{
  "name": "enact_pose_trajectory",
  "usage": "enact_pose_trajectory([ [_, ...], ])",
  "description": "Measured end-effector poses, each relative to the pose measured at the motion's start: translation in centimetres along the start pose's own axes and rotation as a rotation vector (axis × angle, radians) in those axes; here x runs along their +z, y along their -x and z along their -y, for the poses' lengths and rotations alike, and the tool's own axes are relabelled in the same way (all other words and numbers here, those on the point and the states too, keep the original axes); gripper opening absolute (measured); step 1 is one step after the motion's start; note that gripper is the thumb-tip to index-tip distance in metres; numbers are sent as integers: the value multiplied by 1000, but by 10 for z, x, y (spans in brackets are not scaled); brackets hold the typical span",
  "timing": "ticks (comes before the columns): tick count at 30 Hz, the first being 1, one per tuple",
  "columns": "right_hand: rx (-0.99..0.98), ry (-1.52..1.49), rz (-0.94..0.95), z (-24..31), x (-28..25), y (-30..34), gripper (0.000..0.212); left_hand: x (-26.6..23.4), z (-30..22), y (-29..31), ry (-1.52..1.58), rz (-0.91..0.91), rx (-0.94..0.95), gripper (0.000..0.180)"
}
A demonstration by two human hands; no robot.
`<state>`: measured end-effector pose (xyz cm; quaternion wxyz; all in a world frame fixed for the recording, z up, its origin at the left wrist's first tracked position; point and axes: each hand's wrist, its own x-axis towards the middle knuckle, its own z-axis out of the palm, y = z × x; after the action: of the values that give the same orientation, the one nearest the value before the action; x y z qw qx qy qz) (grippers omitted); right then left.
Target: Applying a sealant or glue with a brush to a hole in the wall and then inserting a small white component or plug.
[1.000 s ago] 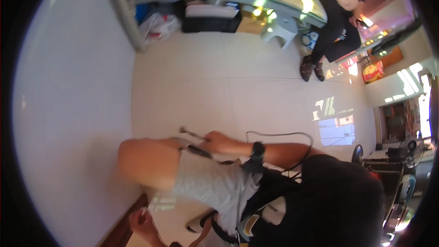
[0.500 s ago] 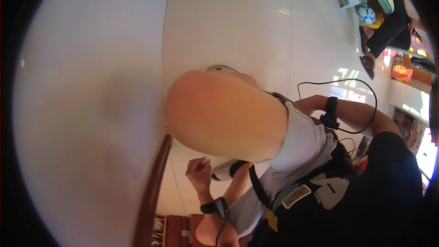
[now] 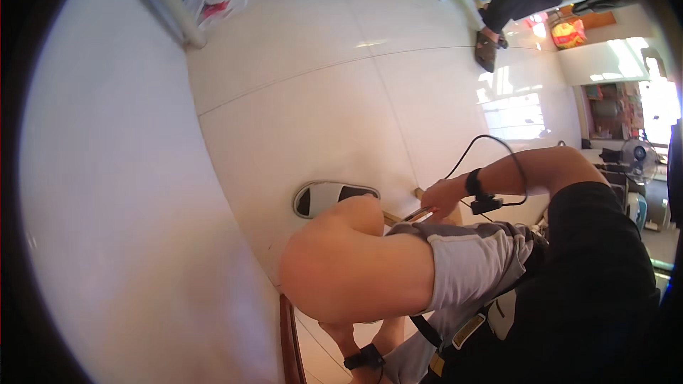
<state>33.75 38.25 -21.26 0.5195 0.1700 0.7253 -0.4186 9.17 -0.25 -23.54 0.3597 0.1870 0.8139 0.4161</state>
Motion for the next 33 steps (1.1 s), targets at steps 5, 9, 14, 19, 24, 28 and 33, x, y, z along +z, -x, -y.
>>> enact_pose_trajectory([
  [5,-5,29,-208,-8,12,-31,30,-10,31,-6,-91,177,-256,23],
  [9,120,81,-250,-4,27,-45,23,-26,6,-6,-40,168,-371,18],
  [14,261,120,-299,26,60,-37,15,-65,-47,24,-27,174,-384,18],
  [19,477,-17,-542,33,93,-31,14,-104,-85,60,24,161,-410,19],
  [24,577,-198,-692,86,94,2,14,-153,-107,95,-82,154,-407,20],
  [28,814,-608,-728,106,84,46,14,-163,-197,90,-35,144,-446,20],
  [33,295,-577,-888,129,78,77,24,-166,-302,82,-72,161,-347,23],
])
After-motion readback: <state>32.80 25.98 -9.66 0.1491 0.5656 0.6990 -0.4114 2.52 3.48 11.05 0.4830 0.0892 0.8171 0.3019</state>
